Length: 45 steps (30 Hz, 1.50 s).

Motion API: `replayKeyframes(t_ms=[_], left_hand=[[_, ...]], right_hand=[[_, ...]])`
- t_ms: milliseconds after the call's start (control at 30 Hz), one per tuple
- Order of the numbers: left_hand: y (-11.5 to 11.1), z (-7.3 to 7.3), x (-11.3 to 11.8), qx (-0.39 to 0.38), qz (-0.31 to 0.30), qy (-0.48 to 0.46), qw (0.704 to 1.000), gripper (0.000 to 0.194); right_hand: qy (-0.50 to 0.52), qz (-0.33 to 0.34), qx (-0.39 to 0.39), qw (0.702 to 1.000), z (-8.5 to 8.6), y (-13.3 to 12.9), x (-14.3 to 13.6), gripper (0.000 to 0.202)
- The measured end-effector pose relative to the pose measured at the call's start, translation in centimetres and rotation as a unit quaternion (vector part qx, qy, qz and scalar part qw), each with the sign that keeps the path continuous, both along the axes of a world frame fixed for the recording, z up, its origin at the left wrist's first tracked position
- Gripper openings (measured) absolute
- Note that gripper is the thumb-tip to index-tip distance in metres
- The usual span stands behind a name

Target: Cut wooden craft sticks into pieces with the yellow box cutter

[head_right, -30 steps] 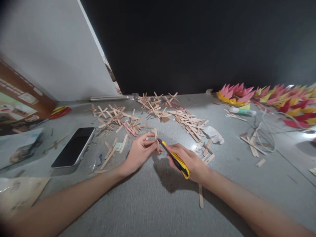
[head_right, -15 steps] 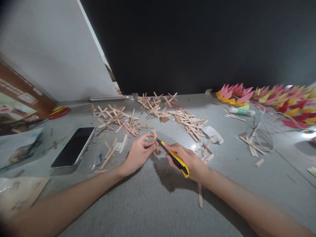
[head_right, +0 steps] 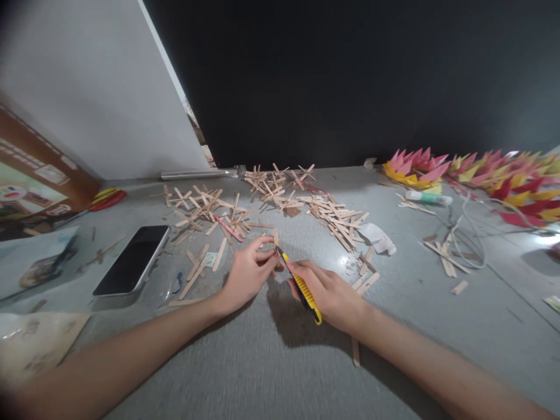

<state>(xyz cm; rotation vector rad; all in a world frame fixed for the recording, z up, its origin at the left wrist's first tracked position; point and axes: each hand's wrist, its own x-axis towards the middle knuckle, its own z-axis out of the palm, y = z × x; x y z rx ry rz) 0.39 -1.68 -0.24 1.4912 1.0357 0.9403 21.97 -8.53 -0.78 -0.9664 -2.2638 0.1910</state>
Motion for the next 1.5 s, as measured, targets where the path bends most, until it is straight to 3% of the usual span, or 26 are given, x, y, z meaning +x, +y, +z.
replayKeyframes(t_ms=[200,400,600,700,867,1067,1233,1500], left_hand=[[0.4,-0.1,-0.1,-0.026,-0.031,-0.045,0.998,0.035],[1.0,-0.8,-0.1,-0.053,-0.039,-0.102,0.993,0.044],[0.9,-0.9,-0.1,-0.057,-0.052,-0.106,0.991,0.043],[0.8,-0.6,-0.1,-0.058,-0.05,-0.1,0.992,0.041],[0.7,-0.3,0.0,-0.056,-0.043,-0.097,0.993,0.039],[0.7,-0.4,0.0,-0.054,-0.044,-0.104,0.992,0.046],[0.8,-0.5,0.1,-0.058,-0.035,-0.111,0.992,0.046],[1.1,-0.9,0.1,-0.102,-0.004,-0.129,0.986,0.039]], right_hand=[[0.02,0.001,-0.036,0.999,-0.5,0.0,0.1,0.056],[0.032,-0.008,-0.027,0.999,0.4,0.3,-0.1,0.052],[0.113,-0.083,-0.037,0.989,-0.3,-0.4,-1.1,0.042],[0.19,-0.118,-0.093,0.97,-0.5,-0.7,-1.5,0.029],[0.342,-0.098,-0.225,0.907,0.1,-0.6,-1.6,0.021],[0.404,-0.084,-0.27,0.87,0.5,-0.3,-1.6,0.022],[0.402,-0.082,-0.257,0.875,0.6,-0.3,-1.9,0.02],[0.315,-0.087,-0.193,0.925,-0.6,-0.3,-1.5,0.024]])
